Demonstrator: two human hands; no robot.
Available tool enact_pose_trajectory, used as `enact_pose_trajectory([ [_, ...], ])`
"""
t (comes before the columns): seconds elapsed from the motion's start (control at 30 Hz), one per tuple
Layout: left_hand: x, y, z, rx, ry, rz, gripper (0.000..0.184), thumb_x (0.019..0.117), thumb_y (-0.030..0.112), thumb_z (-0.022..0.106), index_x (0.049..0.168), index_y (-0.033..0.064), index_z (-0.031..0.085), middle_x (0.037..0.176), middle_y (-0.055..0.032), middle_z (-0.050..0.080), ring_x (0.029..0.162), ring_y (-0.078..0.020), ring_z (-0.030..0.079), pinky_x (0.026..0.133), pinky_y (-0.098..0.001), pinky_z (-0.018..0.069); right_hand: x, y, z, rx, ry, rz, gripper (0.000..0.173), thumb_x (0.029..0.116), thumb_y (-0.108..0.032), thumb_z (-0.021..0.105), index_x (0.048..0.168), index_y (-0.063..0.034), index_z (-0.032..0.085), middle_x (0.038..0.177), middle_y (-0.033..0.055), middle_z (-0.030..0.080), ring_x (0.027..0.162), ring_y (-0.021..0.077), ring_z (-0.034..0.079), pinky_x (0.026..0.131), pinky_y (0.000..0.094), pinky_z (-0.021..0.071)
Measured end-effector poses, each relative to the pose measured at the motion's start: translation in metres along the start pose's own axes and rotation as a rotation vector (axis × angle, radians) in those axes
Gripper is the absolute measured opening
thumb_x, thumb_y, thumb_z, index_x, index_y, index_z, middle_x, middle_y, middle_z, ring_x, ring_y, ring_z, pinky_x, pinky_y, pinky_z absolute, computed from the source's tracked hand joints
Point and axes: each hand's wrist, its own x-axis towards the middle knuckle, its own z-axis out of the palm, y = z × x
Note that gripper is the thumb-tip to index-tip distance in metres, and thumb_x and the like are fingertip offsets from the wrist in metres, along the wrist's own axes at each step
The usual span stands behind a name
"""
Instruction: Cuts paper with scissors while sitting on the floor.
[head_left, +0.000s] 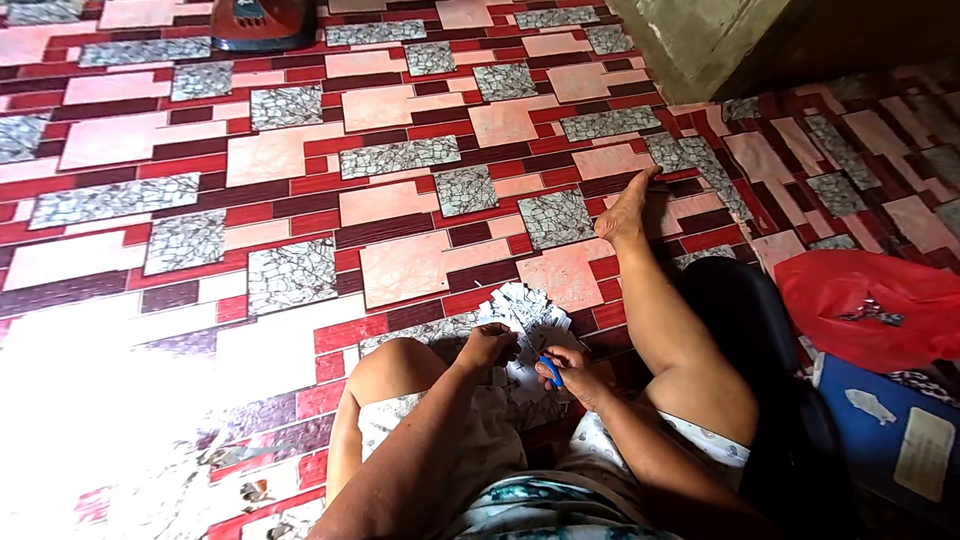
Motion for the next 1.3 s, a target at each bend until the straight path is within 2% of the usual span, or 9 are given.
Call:
enact_pose_trajectory([
  [0.4,0.0016,-0.001,-0.001,0.026,-0.011,0.013,0.01,0.1045,0.008,0.057,0.099,0.0004,0.059,0.071,-0.0048,0.068,0.052,-0.008,0.061,0.048,-0.0201,0.0489,0.0006,0.002,0.0004,-0.009,-0.008,-0.026,0.023,0.0968,-0.013,0.067,0.114,0.0015,0.062,0.08,0.0001,0.068,0.065,0.0046,0.062,0.058,0.0189,0.0507],
  [0.57,0.0012,0.0004,-0.0014,0.036,-0.013,0.006,0.01,0.1045,0.009,0.058,0.1,0.0,0.06,0.071,-0.0047,0.068,0.051,-0.0076,0.06,0.048,-0.0198,0.048,0.0001,0.0005,0.0004,-0.017,0.016,-0.046,0.02,0.094,-0.008,0.069,0.11,0.0029,0.064,0.078,0.0,0.066,0.064,0.0051,0.063,0.06,0.0201,0.0549],
  [0.67,0.0013,0.0009,-0.0021,0.063,-0.014,0.016,0.011,0.1049,0.01,0.057,0.103,-0.0007,0.06,0.071,-0.0041,0.068,0.052,-0.0072,0.06,0.048,-0.0196,0.0478,-0.0012,-0.0014,-0.0012,-0.037,0.027,-0.032,0.021,0.0931,-0.005,0.071,0.111,0.0034,0.064,0.08,0.001,0.068,0.064,0.0049,0.064,0.06,0.0199,0.0555],
  [0.87,-0.0003,0.0011,0.0,0.036,0.013,0.014,0.011,0.1057,0.01,0.056,0.101,-0.0003,0.058,0.072,-0.0044,0.068,0.053,-0.0076,0.061,0.05,-0.0202,0.0493,-0.0024,-0.0023,0.0009,-0.034,-0.038,0.023,0.023,0.0988,-0.014,0.064,0.116,0.0007,0.06,0.081,0.0001,0.066,0.066,0.0041,0.062,0.058,0.0186,0.0503],
  [1.1,0.0014,-0.0003,0.0009,0.019,0.036,0.026,0.011,0.1056,0.009,0.056,0.1,-0.0003,0.058,0.072,-0.0046,0.068,0.053,-0.0075,0.061,0.049,-0.02,0.0495,-0.0002,0.0017,-0.0006,-0.019,-0.018,-0.031,0.023,0.0973,-0.015,0.065,0.114,0.0007,0.061,0.08,-0.0005,0.067,0.065,0.0042,0.062,0.058,0.0183,0.05],
  [1.3,0.0013,-0.0024,0.0038,0.085,0.015,0.038,0.011,0.1051,0.009,0.057,0.1,-0.0004,0.06,0.072,-0.0038,0.068,0.053,-0.0075,0.061,0.05,-0.0204,0.0497,-0.0007,-0.0003,0.0023,-0.046,-0.011,-0.021,0.022,0.0963,-0.012,0.067,0.113,0.002,0.062,0.081,0.0001,0.066,0.066,0.0053,0.063,0.061,0.02,0.0534],
])
